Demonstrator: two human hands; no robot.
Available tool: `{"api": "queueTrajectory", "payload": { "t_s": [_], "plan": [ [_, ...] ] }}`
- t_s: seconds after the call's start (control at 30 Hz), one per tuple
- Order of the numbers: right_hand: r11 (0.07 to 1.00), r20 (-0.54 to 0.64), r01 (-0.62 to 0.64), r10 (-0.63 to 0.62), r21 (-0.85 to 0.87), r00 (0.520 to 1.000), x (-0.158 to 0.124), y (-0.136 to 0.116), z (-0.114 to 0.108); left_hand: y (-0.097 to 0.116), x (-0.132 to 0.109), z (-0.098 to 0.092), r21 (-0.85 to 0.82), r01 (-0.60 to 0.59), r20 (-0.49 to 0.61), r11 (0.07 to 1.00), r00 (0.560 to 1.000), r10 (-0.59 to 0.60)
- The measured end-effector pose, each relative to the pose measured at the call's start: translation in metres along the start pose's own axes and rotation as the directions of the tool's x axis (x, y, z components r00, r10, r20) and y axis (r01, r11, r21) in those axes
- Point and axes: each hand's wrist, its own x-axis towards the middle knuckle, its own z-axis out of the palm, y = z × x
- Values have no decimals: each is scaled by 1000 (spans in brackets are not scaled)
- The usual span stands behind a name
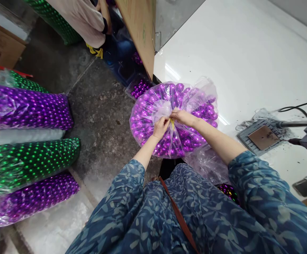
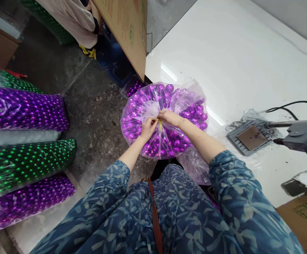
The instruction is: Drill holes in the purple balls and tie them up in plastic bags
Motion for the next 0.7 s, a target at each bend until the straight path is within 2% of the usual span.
{"api": "queueTrajectory", "payload": {
  "t_s": [0.23, 0.37, 0.5, 0.63, 0.7],
  "plan": [
    [980, 101, -149, 163, -134, 981, -6, -20, -2, 14, 3, -9, 14, 43, 103, 999, 994, -45],
    [943, 102, -267, 291, -196, 951, -13, -29, -4, 32, -1, -8, 163, 68, 130, 984, 987, -90],
    [892, 51, -404, 422, -201, 905, -13, -30, 1, 45, -7, -2, 278, 130, 154, 952, 972, -178],
    [833, 9, -523, 533, -179, 846, -6, -23, 15, 43, -5, 12, 339, 165, 218, 926, 944, -248],
    [812, 4, -556, 566, -178, 825, -2, -22, 22, 42, 0, 24, 412, 179, 265, 893, 915, -305]
  ]
}}
